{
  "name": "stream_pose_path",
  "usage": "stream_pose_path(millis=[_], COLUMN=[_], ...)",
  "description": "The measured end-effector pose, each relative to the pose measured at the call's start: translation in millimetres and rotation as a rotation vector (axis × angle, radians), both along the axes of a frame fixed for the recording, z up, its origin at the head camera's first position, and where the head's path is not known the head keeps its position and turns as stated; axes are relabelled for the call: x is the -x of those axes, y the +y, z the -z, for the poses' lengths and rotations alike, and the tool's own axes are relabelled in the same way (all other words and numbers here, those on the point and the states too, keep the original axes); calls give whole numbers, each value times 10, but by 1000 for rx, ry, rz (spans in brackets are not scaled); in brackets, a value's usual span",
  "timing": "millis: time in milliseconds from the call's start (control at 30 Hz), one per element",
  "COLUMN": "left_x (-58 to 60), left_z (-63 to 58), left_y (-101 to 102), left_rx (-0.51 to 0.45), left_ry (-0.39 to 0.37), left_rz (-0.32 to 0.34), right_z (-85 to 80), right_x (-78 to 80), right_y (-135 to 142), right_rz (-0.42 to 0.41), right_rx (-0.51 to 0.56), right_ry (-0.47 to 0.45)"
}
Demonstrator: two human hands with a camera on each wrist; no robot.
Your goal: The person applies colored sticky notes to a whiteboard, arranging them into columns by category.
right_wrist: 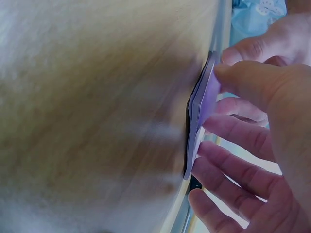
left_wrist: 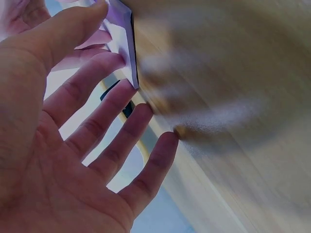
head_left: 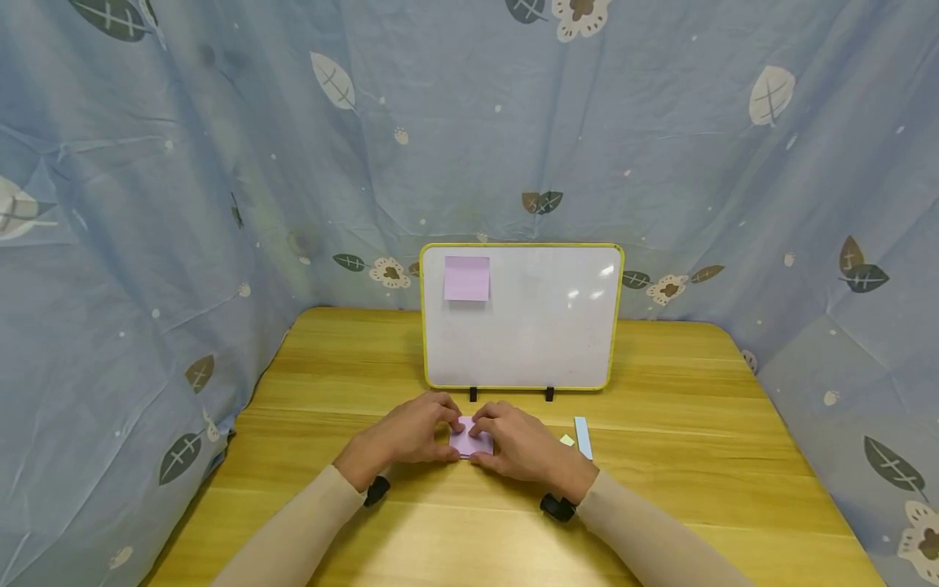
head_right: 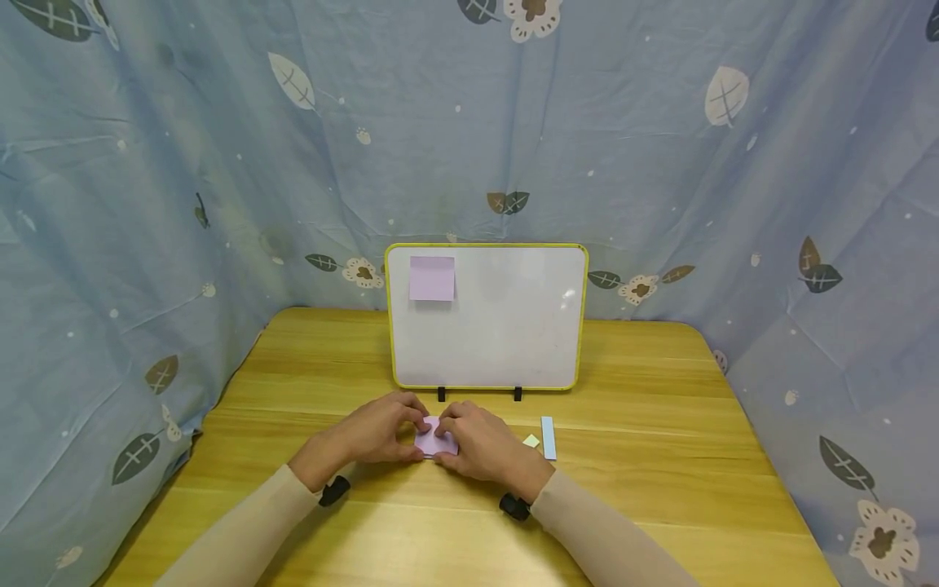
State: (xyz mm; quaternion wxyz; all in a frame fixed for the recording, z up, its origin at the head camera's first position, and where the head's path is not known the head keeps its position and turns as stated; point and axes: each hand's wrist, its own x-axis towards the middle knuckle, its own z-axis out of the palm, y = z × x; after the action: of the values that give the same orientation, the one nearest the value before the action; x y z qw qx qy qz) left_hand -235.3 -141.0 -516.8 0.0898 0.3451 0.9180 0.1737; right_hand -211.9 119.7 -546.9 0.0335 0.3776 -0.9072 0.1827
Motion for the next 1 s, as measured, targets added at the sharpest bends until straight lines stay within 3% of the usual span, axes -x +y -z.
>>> stream_pose_path(millis=[300,600,833,1000], left_x=[44,72,59,47], left_z=[-6,2,52,54], left_y=[-9,14,43,60], left_rx=[-34,-84,-101,-92], left_ry=[38,19,71,82], left_rz=[27,0,-2,-7], right_z=[-41,-94,-94,-74], right_x=[16,48,47,54], right_y=[-51,-122,-130,-135], right_rz=[16,59,97,142], right_rx=[-11,38,64,104], right_ry=[-2,-10,9,-25])
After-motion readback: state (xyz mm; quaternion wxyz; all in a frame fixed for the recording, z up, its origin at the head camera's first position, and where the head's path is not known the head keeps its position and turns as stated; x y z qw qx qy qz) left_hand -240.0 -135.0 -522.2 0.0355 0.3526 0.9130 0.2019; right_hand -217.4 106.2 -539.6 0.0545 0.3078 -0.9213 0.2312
